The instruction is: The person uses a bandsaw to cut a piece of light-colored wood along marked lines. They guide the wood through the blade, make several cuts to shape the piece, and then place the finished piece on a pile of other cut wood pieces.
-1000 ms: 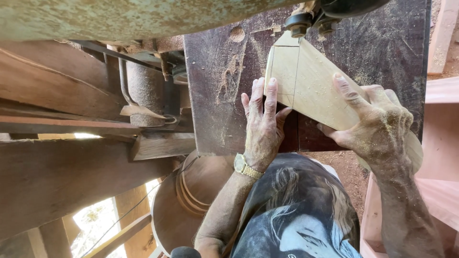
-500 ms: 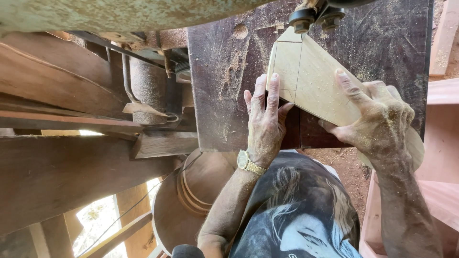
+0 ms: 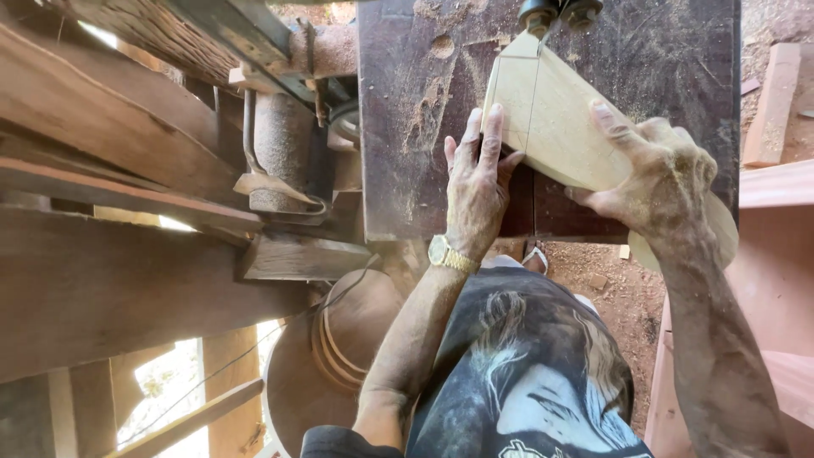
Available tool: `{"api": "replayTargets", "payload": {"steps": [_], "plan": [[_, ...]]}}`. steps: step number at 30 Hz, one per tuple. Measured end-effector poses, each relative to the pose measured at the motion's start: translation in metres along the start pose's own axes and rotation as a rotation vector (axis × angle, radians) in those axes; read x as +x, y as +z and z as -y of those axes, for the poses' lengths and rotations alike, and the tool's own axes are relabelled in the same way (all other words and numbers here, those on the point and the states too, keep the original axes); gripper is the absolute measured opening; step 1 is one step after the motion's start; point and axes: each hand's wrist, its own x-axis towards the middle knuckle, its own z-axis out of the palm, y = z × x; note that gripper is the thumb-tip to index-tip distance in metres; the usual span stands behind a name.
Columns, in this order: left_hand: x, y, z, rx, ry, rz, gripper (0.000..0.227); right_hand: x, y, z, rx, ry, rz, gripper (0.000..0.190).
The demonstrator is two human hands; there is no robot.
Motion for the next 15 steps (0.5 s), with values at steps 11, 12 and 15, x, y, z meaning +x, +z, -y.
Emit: {"api": "replayTargets", "payload": {"steps": [11,12,15], "plan": [[-0.003,0.008,0.003,0.018,0.013,-0.039,0.068,0.0,-0.005,0.004,-0.001,0.001,-0.014,0.111],[-0.002,0.006,0.002,0.021,0.021,-0.05,0.067,0.0,-0.006,0.005,0.028,-0.004,-0.024,0.109],[-0.008,-0.001,0.002,-0.004,0.053,-0.055,0.067,-0.007,-0.003,0.005,0.032,0.013,-0.01,0.107]]}}
